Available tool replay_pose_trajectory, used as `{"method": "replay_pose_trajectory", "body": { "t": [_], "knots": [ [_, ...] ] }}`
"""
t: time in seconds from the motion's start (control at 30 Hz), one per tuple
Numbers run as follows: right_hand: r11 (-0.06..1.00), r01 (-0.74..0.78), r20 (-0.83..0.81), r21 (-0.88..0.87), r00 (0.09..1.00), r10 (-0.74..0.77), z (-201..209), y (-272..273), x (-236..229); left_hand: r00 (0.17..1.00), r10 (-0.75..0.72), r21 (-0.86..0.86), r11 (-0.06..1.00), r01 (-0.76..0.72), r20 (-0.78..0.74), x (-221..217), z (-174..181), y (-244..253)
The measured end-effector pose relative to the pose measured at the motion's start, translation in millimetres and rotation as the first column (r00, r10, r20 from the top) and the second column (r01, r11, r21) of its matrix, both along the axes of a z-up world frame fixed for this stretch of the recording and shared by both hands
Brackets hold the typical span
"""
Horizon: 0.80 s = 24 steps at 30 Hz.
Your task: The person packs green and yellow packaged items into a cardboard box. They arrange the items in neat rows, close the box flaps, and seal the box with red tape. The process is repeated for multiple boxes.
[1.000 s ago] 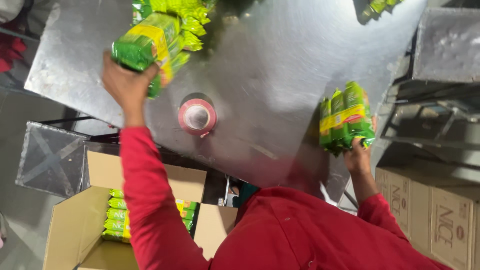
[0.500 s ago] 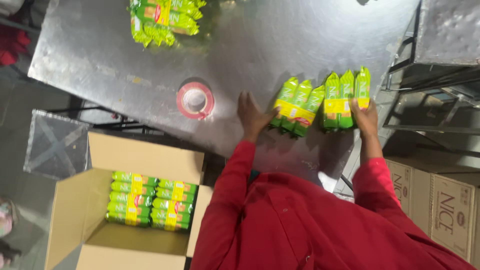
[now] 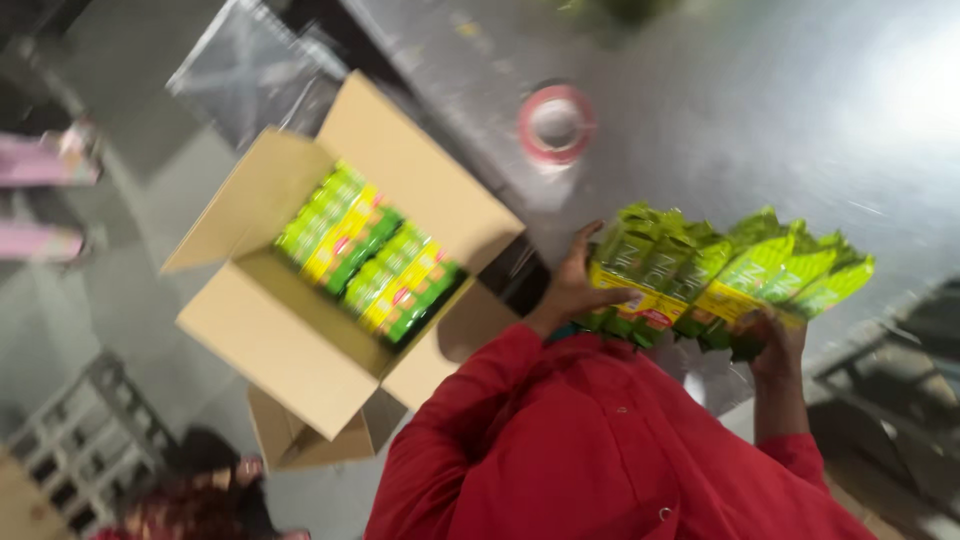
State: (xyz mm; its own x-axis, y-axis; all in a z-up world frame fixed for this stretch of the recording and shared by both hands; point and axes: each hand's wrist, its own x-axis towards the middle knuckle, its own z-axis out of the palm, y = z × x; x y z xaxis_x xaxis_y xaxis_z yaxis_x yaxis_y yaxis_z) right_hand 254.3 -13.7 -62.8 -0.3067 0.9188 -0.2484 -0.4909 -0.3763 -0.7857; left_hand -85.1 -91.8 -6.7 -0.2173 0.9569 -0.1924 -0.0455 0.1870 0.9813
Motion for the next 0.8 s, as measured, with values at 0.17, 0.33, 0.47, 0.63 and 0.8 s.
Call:
{"method": "replay_pose_trajectory", "body": {
  "t": [0.17,0.33,0.47,0.63,0.8],
  "knots": [
    [0.916,-0.347,0.114,0.204,0.937,0.329,66,31,-184,0.908,0.417,0.033,0.908,-0.418,0.048,-119,85,-106],
    [0.496,-0.552,0.57,0.67,0.811,0.133,135,-33,-385,0.299,0.882,0.216,0.392,-0.894,-0.366,-185,97,-191],
    [0.229,-0.793,0.822,0.564,0.566,-0.063,125,-85,-468,0.03,0.773,0.203,0.204,-0.958,-0.634,-205,37,-224],
    [0.214,-0.816,0.804,0.536,0.572,0.165,73,-97,-471,0.179,0.922,0.019,0.198,-0.98,-0.344,-181,-27,-228],
    [0.148,-0.941,0.951,0.306,0.31,0.002,23,-107,-459,0.135,-0.175,-0.197,0.411,-0.89,-0.975,-168,-52,-224]
  ]
}}
